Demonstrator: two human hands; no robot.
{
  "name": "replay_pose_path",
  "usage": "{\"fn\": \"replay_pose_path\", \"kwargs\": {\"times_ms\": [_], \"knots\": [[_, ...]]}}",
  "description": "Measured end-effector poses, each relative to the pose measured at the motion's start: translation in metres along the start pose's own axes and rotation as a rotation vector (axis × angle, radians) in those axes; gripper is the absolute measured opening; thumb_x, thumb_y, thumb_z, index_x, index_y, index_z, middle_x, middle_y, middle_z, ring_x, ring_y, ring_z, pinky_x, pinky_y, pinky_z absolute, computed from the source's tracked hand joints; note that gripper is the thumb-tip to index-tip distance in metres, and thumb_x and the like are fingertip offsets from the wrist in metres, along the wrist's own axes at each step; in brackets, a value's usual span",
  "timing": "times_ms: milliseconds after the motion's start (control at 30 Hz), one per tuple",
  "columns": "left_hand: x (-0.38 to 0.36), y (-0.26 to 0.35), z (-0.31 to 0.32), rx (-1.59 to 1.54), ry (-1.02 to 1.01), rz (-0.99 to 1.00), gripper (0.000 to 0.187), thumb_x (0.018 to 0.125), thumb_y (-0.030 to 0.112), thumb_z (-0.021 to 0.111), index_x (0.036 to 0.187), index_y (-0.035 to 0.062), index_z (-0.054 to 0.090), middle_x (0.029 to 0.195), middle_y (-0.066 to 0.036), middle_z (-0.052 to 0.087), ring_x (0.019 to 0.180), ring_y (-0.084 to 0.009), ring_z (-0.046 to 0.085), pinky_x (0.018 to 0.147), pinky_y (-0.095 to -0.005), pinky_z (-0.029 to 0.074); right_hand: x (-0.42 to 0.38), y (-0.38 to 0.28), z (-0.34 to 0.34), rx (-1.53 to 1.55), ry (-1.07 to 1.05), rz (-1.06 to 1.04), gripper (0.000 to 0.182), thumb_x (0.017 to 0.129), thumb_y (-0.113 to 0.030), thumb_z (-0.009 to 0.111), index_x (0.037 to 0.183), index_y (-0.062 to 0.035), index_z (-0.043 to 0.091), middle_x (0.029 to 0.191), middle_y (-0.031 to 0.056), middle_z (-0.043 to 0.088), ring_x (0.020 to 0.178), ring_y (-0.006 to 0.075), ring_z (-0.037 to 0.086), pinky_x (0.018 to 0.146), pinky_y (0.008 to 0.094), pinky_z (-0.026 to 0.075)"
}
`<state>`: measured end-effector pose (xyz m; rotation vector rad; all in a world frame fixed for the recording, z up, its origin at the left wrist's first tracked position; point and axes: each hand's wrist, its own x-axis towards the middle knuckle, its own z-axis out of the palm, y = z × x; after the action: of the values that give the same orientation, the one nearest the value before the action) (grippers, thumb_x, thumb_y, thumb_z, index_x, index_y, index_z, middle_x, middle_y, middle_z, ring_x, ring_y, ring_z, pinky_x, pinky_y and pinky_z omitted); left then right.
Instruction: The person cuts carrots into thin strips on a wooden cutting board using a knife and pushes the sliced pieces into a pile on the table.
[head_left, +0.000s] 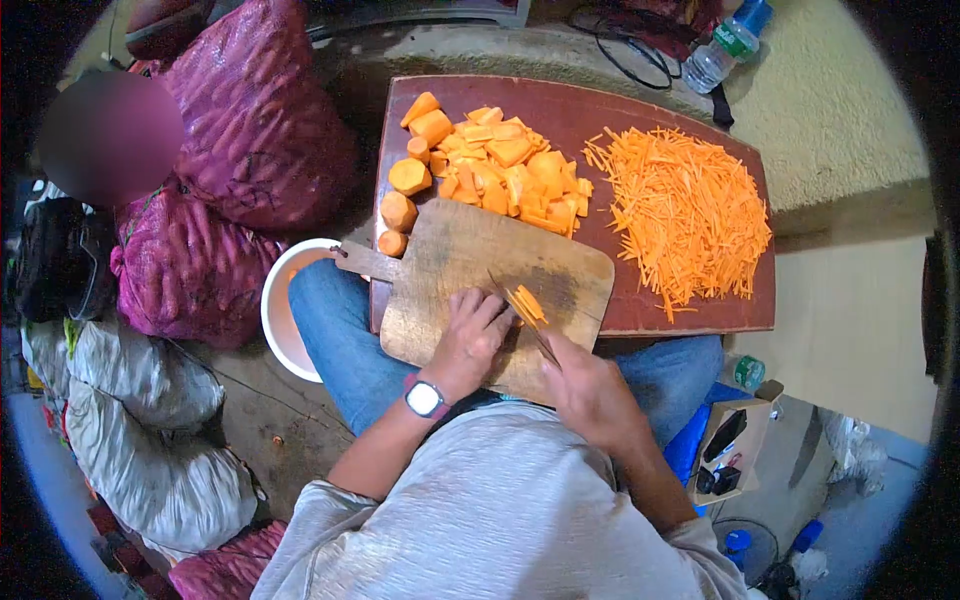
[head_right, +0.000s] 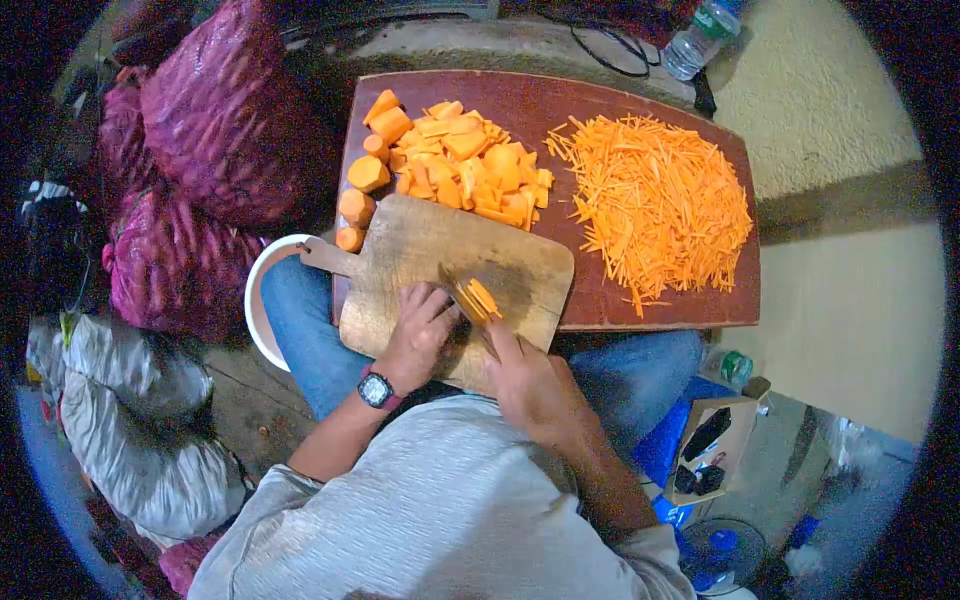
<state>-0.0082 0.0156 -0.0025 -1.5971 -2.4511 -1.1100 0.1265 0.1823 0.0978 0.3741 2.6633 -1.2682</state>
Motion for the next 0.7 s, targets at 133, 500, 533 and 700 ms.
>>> {"fn": "replay_pose_path", "kwargs": {"times_ms": [133,500,533,700], "knots": [[-0.001,0.001,0.003,-0.023,-0.031,-0.011,0.041,0.080,0.006,0.074,0.121,-0.0020,0.073,0.115,-0.014,0.064,0.114,-0.0364,0.058,0.103,-0.0501,0.044,0.007,-0.001,0.007,-0.029,-0.017,0.092,0.038,0.106,-0.014,0.062,0.140,-0.0010,0.054,0.114,0.0336,0.070,0.104,0.0561,0.068,0.082,0.0599,0.056],[-0.003,0.001,0.005,-0.021,0.022,-0.012,0.040,0.080,0.007,0.076,0.118,-0.0038,0.073,0.114,-0.015,0.065,0.113,-0.0366,0.059,0.104,-0.0499,0.046,0.010,-0.001,0.011,0.010,0.060,0.025,0.031,0.105,-0.013,0.062,0.133,-0.0001,0.059,0.107,0.0341,0.070,0.103,0.0563,0.068,0.080,0.0595,0.055],[-0.004,0.001,0.007,-0.026,0.032,-0.010,0.039,0.081,0.007,0.075,0.118,-0.0040,0.073,0.114,-0.015,0.064,0.113,-0.0366,0.059,0.104,-0.0501,0.046,0.011,-0.005,0.008,0.002,0.037,0.043,0.032,0.105,-0.013,0.062,0.134,0.0004,0.058,0.108,0.0344,0.070,0.104,0.0560,0.068,0.081,0.0592,0.055],[-0.004,0.000,0.003,0.009,0.039,-0.004,0.038,0.082,0.008,0.073,0.118,-0.0047,0.073,0.113,-0.016,0.064,0.113,-0.0369,0.059,0.104,-0.0510,0.046,-0.005,-0.002,0.006,-0.008,-0.014,0.103,0.034,0.105,-0.012,0.063,0.135,0.0014,0.058,0.110,0.0349,0.069,0.106,0.0553,0.068,0.083,0.0581,0.056]]}}
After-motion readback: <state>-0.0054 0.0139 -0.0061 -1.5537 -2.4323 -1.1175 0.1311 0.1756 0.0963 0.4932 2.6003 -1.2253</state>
